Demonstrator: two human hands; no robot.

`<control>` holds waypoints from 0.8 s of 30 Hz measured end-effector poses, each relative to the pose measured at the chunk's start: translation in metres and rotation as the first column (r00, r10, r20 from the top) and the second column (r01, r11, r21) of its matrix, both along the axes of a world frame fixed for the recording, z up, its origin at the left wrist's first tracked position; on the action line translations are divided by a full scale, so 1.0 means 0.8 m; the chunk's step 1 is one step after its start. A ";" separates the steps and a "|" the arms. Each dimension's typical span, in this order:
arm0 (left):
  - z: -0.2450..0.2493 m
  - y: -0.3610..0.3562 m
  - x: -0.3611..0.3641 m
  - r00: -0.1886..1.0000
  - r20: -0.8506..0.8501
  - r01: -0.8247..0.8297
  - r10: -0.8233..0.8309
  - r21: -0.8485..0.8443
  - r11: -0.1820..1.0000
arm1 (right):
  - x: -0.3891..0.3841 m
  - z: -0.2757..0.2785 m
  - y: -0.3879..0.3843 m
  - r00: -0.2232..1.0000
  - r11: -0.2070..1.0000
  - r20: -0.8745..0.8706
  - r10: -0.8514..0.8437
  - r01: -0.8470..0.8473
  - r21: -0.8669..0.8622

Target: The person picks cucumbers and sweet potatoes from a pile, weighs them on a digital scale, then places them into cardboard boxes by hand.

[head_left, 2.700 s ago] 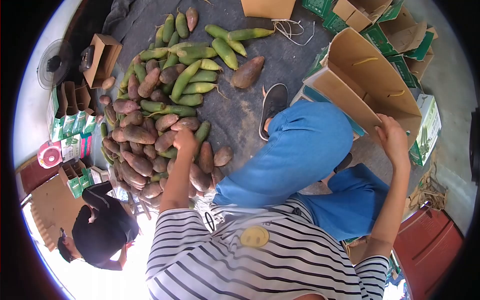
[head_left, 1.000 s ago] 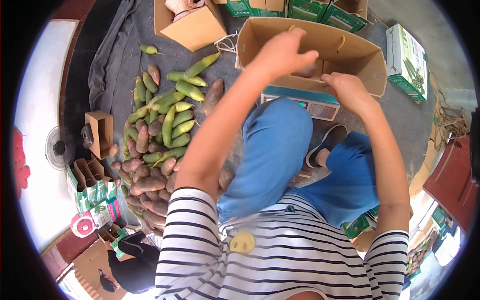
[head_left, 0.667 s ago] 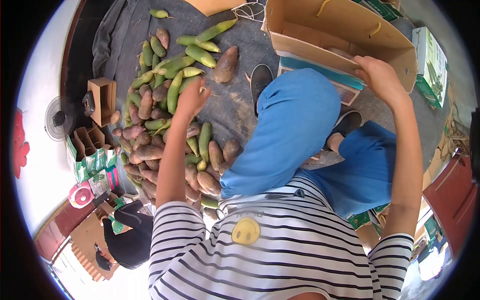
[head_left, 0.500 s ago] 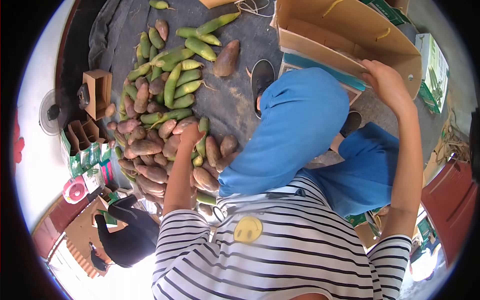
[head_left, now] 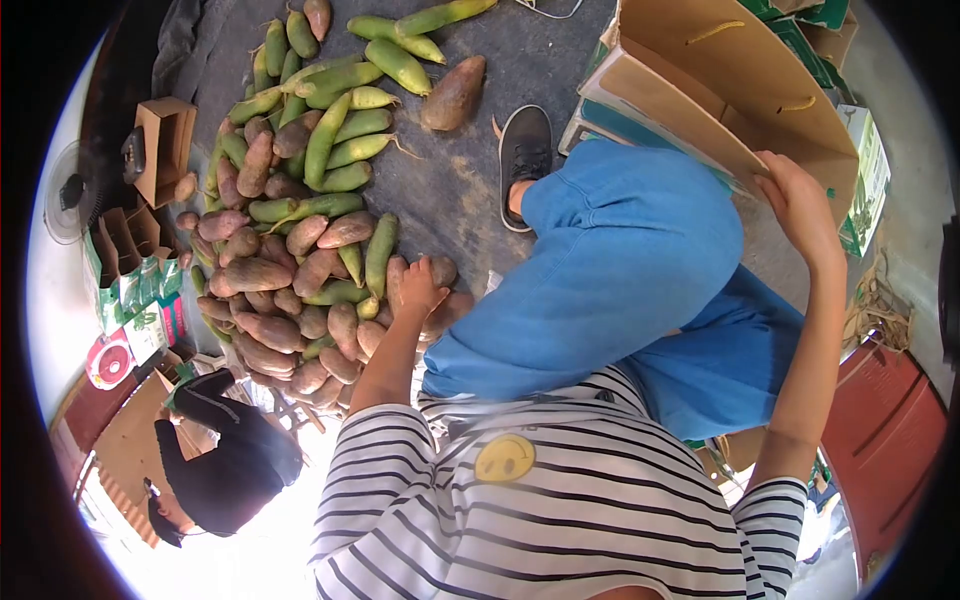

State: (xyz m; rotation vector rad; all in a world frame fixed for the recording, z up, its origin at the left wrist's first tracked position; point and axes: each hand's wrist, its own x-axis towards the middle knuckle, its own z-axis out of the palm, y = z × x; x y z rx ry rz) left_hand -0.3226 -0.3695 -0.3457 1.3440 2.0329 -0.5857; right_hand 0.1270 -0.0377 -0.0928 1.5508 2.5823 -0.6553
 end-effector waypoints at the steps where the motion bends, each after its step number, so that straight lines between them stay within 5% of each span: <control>1: -0.007 -0.001 0.002 1.000 -0.002 0.023 -0.023 0.015 1.000 | 0.000 0.000 0.000 1.000 1.000 -0.002 0.005 -0.005 0.006; 7: -0.015 0.028 0.021 0.998 -0.047 0.041 -0.048 -0.146 0.988 | 0.004 -0.002 0.005 1.000 1.000 0.023 0.021 -0.021 -0.004; 10: 0.006 0.037 0.023 0.998 -0.060 -0.030 0.026 -0.060 0.998 | -0.001 0.005 0.005 0.999 1.000 0.034 -0.006 0.007 -0.029; 12: 0.008 0.039 0.016 0.983 0.003 -0.182 0.183 0.158 0.971 | -0.002 0.008 0.004 0.999 1.000 0.042 -0.008 0.008 -0.019; 14: 0.019 0.053 0.012 0.924 0.141 -0.383 0.356 0.379 0.843 | 0.000 0.008 0.004 0.998 1.000 0.056 -0.004 0.005 -0.017; 17: 0.070 0.123 0.015 0.923 0.303 -0.385 0.238 0.751 0.537 | 0.006 0.002 0.003 1.000 1.000 0.026 0.009 -0.009 0.009; 19: 0.150 0.196 0.040 0.875 0.423 -0.485 0.237 0.771 0.413 | 0.007 0.002 0.001 0.999 1.000 0.051 -0.010 0.010 0.003; 20: 0.182 0.230 0.051 0.824 0.563 -0.557 0.068 0.782 0.278 | 0.007 0.001 0.001 0.998 1.000 0.060 -0.016 0.016 0.001; 22: 0.257 0.290 0.083 0.807 0.581 -0.566 -0.101 0.811 0.147 | 0.009 0.000 0.001 0.997 1.000 0.077 -0.017 0.018 -0.007; 24: 0.318 0.342 0.125 0.673 0.668 -0.674 -0.317 0.730 0.110 | 0.007 0.003 0.000 0.997 1.000 0.076 -0.018 0.020 -0.024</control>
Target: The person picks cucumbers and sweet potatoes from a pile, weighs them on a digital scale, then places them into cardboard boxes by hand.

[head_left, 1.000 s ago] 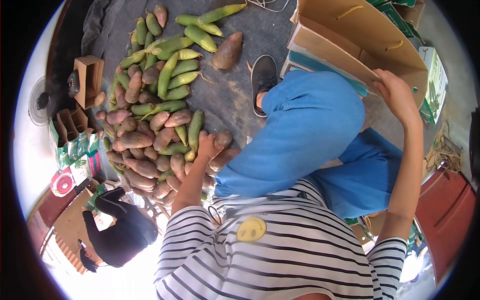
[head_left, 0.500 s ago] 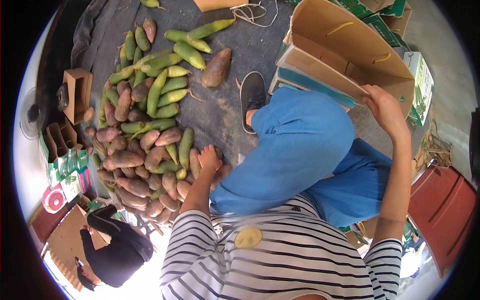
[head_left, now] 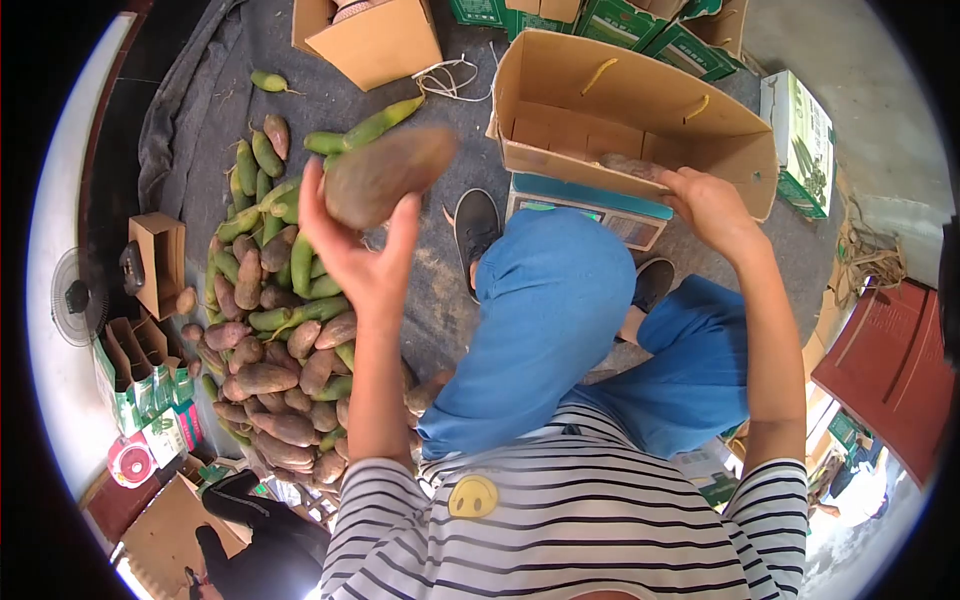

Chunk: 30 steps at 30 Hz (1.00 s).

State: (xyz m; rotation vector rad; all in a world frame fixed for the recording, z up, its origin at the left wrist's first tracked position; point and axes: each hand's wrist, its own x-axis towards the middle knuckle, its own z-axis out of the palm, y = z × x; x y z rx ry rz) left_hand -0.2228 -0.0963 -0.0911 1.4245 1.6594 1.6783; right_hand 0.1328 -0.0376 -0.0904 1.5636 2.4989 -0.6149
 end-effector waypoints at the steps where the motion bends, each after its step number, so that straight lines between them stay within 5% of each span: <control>1: 0.020 0.021 0.020 0.997 0.006 0.076 -0.076 0.057 0.996 | 0.000 0.001 0.000 1.000 1.000 -0.006 0.000 0.000 0.008; 4: 0.040 0.072 0.086 0.968 -0.062 0.247 -0.242 0.089 0.965 | 0.000 0.004 -0.002 0.999 1.000 -0.037 0.005 -0.005 0.026; 8: 0.019 0.099 0.134 0.808 -0.245 0.522 -0.536 -0.124 0.844 | -0.009 0.008 -0.003 0.998 1.000 -0.052 -0.017 0.017 0.006; 10: 0.013 0.099 0.122 0.806 -0.408 0.449 -0.428 -0.047 0.892 | -0.009 0.009 -0.002 1.000 1.000 -0.027 -0.016 0.016 -0.002; 15: -0.073 0.071 0.016 0.867 -0.401 0.205 -0.295 -0.252 0.946 | -0.004 0.006 -0.001 0.999 0.999 -0.034 0.029 -0.029 -0.015; 16: -0.109 0.060 -0.012 0.905 -0.320 0.141 -0.279 -0.395 0.908 | -0.004 0.007 -0.001 0.999 1.000 -0.029 0.028 -0.029 -0.008; 19: -0.208 0.022 -0.098 0.839 -0.428 -0.074 -0.337 -0.703 0.708 | -0.005 0.007 0.000 0.999 1.000 -0.023 0.025 -0.025 0.005; 22: -0.265 0.005 -0.134 0.861 -0.414 -0.198 -0.297 -0.809 0.553 | -0.008 0.006 0.003 1.000 1.000 -0.019 0.018 -0.018 -0.004; 30: -0.354 -0.007 -0.134 0.861 -0.468 -0.273 -0.198 -0.755 0.596 | -0.012 0.009 0.007 1.000 1.000 0.022 0.007 -0.006 -0.021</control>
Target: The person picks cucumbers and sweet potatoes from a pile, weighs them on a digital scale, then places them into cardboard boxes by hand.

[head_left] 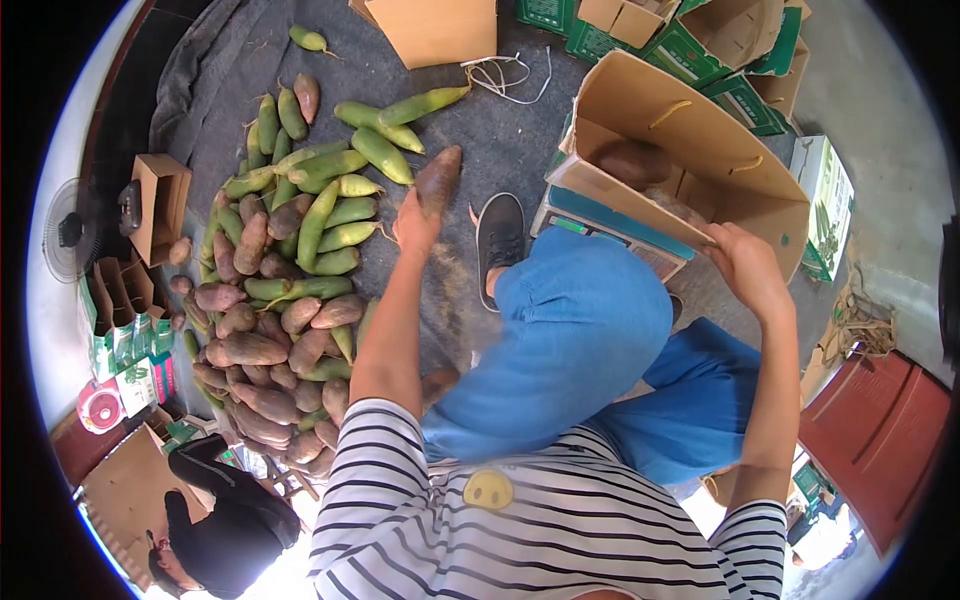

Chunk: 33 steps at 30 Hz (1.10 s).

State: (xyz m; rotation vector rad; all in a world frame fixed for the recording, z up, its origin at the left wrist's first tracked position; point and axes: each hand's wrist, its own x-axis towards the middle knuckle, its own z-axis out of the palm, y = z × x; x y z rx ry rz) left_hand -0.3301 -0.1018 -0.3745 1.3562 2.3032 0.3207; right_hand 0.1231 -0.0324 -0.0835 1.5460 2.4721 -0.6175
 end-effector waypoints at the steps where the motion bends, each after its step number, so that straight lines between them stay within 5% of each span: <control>1: 0.020 -0.001 0.012 1.000 -0.001 -0.009 0.009 -0.036 0.999 | 0.000 0.000 0.000 1.000 1.000 -0.004 0.007 -0.007 0.000; 5: 0.043 -0.009 0.051 0.972 -0.219 0.059 -0.089 -0.137 0.989 | 0.002 -0.001 0.001 1.000 1.000 -0.015 0.009 -0.009 0.013; 8: 0.041 -0.008 0.073 0.978 -0.205 -0.057 0.029 -0.133 0.990 | -0.002 0.001 0.001 1.000 1.000 -0.004 0.000 0.000 0.004; 11: 0.006 0.003 0.074 0.985 0.138 -0.083 0.100 -0.125 0.989 | -0.001 0.001 0.002 1.000 1.000 -0.003 0.000 0.000 0.000; 17: -0.034 0.005 0.068 0.975 0.191 -0.113 0.118 -0.033 0.993 | 0.000 -0.001 0.005 1.000 1.000 -0.021 0.006 -0.006 0.005; 18: -0.048 0.003 0.065 0.933 0.299 -0.190 0.198 -0.056 0.980 | 0.001 -0.001 0.004 1.000 1.000 -0.020 0.003 -0.003 0.011; 20: -0.070 0.006 0.055 0.803 0.498 -0.306 0.327 -0.127 0.944 | 0.001 0.001 0.005 0.999 1.000 -0.031 -0.012 0.012 0.003; 22: -0.030 0.012 0.045 0.346 0.739 -0.242 0.579 -0.525 0.816 | 0.005 0.003 0.002 0.999 0.999 -0.034 -0.032 0.032 0.003; 24: -0.002 -0.009 0.052 0.026 0.830 -0.277 0.557 -0.529 0.802 | 0.006 0.002 0.003 0.998 0.999 -0.045 -0.035 0.036 0.017; 26: 0.026 -0.038 0.051 -0.068 0.860 -0.258 0.506 -0.505 0.824 | 0.007 0.000 0.003 0.998 0.999 -0.047 -0.045 0.047 0.025; 28: 0.077 -0.055 0.062 -0.111 0.895 -0.321 0.432 -0.443 0.837 | 0.011 -0.001 0.001 0.998 0.999 -0.045 -0.041 0.041 0.011; 31: 0.163 -0.056 0.072 0.030 0.988 -0.285 0.154 -0.139 0.948 | 0.014 -0.007 0.000 0.999 0.999 -0.001 -0.046 0.046 -0.013; 33: 0.239 -0.036 0.095 0.239 0.970 -0.248 -0.038 0.099 0.964 | 0.016 -0.011 -0.001 0.999 0.999 -0.001 -0.037 0.037 -0.009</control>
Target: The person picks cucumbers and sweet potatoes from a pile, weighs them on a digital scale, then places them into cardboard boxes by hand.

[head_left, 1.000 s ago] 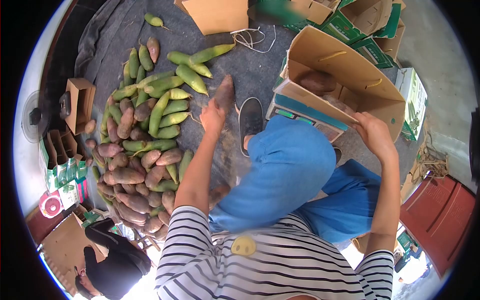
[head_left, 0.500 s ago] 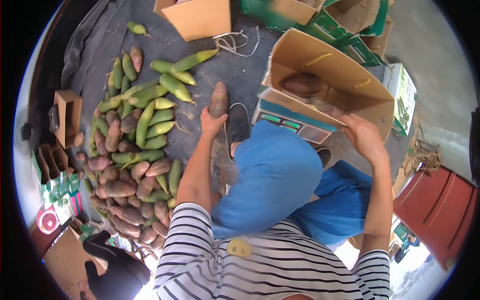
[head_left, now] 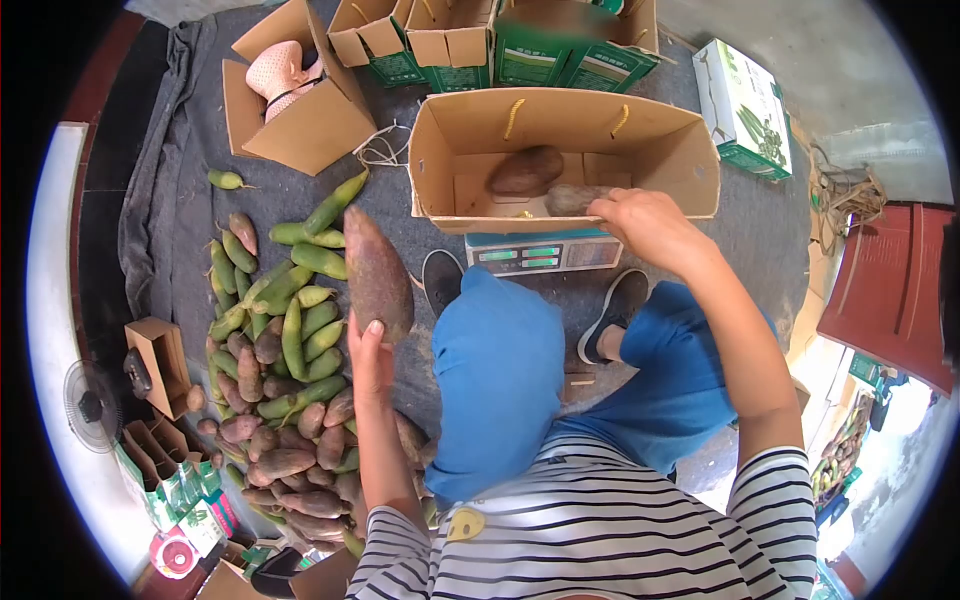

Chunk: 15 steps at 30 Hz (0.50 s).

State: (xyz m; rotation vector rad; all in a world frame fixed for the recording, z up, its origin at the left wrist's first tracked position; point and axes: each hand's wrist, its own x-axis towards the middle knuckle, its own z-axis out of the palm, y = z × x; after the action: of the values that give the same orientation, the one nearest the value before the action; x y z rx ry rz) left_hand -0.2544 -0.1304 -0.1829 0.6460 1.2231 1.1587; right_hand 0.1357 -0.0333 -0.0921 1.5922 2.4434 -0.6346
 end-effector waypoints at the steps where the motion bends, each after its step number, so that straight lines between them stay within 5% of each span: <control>1: 0.030 0.012 0.012 0.993 -0.122 0.019 -0.006 0.109 0.994 | 0.001 -0.002 -0.001 1.000 1.000 0.000 0.008 -0.008 0.003; 3: 0.090 0.042 0.036 0.917 -0.398 0.123 -0.027 0.218 0.968 | 0.003 -0.005 -0.003 1.000 1.000 -0.003 0.013 -0.013 0.024; 5: 0.145 0.079 0.077 0.861 -0.503 0.250 -0.074 0.293 0.923 | 0.003 -0.007 -0.003 1.000 0.999 -0.010 0.020 -0.020 0.031; 11: 0.151 0.184 0.161 0.547 -0.792 0.645 -0.272 0.191 0.740 | 0.004 -0.006 -0.003 0.999 0.995 0.006 0.053 -0.053 0.088; 13: 0.121 0.199 0.177 0.352 -0.901 0.736 -0.254 0.099 0.670 | 0.008 -0.010 -0.003 0.998 0.993 0.000 0.070 -0.069 0.099; 15: 0.121 0.195 0.170 0.348 -0.934 0.737 -0.077 0.222 0.639 | 0.007 -0.012 -0.001 0.997 0.994 -0.040 0.062 -0.059 0.088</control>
State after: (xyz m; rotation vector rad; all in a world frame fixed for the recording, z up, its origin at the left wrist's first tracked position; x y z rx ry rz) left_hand -0.1183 0.0257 -0.0862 2.2190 1.2863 0.6695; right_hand 0.1414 -0.0341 -0.1014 1.5435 2.5727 -0.5659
